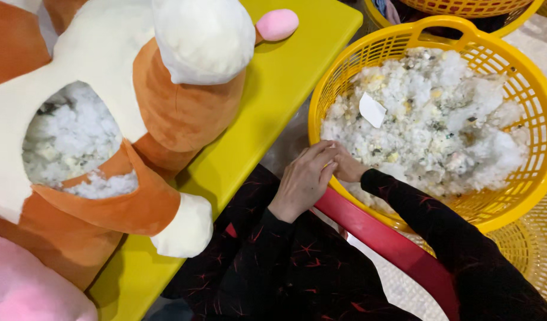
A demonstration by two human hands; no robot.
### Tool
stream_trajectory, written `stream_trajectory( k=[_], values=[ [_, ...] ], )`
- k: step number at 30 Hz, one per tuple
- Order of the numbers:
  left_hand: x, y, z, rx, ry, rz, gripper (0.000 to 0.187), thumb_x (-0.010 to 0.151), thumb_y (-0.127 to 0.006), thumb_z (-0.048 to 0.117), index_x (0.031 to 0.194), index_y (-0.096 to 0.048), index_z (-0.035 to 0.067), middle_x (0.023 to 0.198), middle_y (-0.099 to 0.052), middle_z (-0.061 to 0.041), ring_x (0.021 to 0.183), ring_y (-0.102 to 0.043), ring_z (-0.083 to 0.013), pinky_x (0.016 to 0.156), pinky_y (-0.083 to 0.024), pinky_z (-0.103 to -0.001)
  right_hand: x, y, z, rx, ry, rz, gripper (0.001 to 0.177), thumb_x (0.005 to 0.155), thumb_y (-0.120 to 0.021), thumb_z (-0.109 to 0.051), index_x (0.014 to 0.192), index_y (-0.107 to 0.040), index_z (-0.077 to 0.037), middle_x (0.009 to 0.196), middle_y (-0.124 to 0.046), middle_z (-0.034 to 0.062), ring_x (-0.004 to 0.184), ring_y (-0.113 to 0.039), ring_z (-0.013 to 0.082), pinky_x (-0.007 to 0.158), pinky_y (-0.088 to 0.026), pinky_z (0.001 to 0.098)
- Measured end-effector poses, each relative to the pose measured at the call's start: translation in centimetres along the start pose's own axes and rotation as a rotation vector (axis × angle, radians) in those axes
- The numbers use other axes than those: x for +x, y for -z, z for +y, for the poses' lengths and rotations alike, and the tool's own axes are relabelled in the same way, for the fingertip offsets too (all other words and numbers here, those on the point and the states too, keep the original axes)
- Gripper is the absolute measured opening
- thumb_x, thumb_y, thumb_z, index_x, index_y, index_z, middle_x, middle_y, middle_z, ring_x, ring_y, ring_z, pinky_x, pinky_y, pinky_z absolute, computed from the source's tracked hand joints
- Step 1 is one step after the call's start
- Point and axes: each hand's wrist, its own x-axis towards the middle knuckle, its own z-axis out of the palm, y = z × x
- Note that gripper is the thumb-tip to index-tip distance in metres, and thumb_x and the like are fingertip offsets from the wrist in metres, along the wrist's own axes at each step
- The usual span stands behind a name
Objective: The person stuffs a large plush toy with white filling material by hand. They repeatedly take handfuls of filling from a yellow basket and press it into an opening in the toy's body, patting and shaping the material to distribute it evenly.
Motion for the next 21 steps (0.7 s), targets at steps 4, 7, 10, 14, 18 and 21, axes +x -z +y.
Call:
stream_trajectory(
  k=[4, 7, 10, 14, 18, 21],
  values=[
    [0.2, -0.8, -1.1, 0.013, 0.032, 0.0, 0.026, 0.098, -0.062, 0.015, 0.122, -0.069, 0.006, 0.132, -0.066, -0.015, 0.119, -0.064, -0.0361, 0.099, -0.053, -0.044, -1.3, -0.1, 0.6, 0.187, -0.185, -0.015, 0.052, 0.078, -0.077, -0.013, 0.128, -0.063, -0.004, 0.113, -0.07, 0.0222, 0.107, -0.066, 0.0401, 0.09, -0.054, 0.0476],
    [-0.2, -1.2, -1.9, 0.006, 0.023, -0.007, 0.031, 0.097, -0.062, 0.015, 0.126, -0.068, 0.005, 0.133, -0.065, -0.017, 0.119, -0.064, -0.0368, 0.1, -0.052, -0.043, -2.7, 3.7, 0.9, 0.433, -0.565, -0.14, 0.044, 0.085, -0.076, -0.013, 0.127, -0.065, -0.005, 0.077, -0.07, 0.0186, 0.071, -0.069, 0.0265, 0.068, -0.058, 0.0387],
    [-0.3, -2.2, -2.8, -0.057, 0.059, 0.0, 0.03, 0.097, -0.062, 0.013, 0.125, -0.068, 0.005, 0.134, -0.066, -0.016, 0.121, -0.064, -0.0363, 0.102, -0.053, -0.042, -4.3, 9.2, -0.4, 0.614, -0.573, 0.025, 0.033, 0.085, -0.076, -0.009, 0.116, -0.068, -0.003, 0.081, -0.072, 0.0058, 0.066, -0.066, 0.0128, 0.06, -0.055, 0.031],
    [0.4, -4.1, -3.5, -0.166, 0.01, 0.028, 0.033, 0.097, -0.065, 0.015, 0.129, -0.068, 0.007, 0.136, -0.066, -0.018, 0.128, -0.064, -0.0355, 0.11, -0.052, -0.04, -6.6, 15.5, -4.3, 0.788, -0.601, 0.243, 0.024, 0.087, -0.075, -0.01, 0.11, -0.071, -0.002, 0.089, -0.072, 0.0009, 0.075, -0.065, 0.0094, 0.068, -0.056, 0.0279],
    [2.2, -7.0, -2.6, -0.217, 0.027, -0.095, 0.083, 0.082, -0.08, 0.029, 0.154, -0.041, 0.01, 0.155, -0.033, -0.026, 0.144, -0.04, -0.0448, 0.117, -0.042, -0.047, -8.9, 20.8, -8.3, 0.705, -0.572, 0.309, 0.021, 0.088, -0.075, -0.009, 0.105, -0.073, 0.002, 0.085, -0.073, 0.0026, 0.075, -0.065, 0.0103, 0.072, -0.053, 0.0259],
    [3.7, -9.3, -1.3, -0.299, 0.001, -0.208, 0.13, 0.069, -0.091, 0.038, 0.164, -0.007, 0.015, 0.17, -0.012, -0.019, 0.157, -0.005, -0.0504, 0.118, -0.024, -0.055, -10.0, 22.8, -10.9, 0.606, -0.593, 0.374, 0.024, 0.087, -0.074, -0.005, 0.111, -0.074, 0.0, 0.086, -0.072, 0.0032, 0.074, -0.06, 0.0113, 0.068, -0.047, 0.0273]
  ],
)
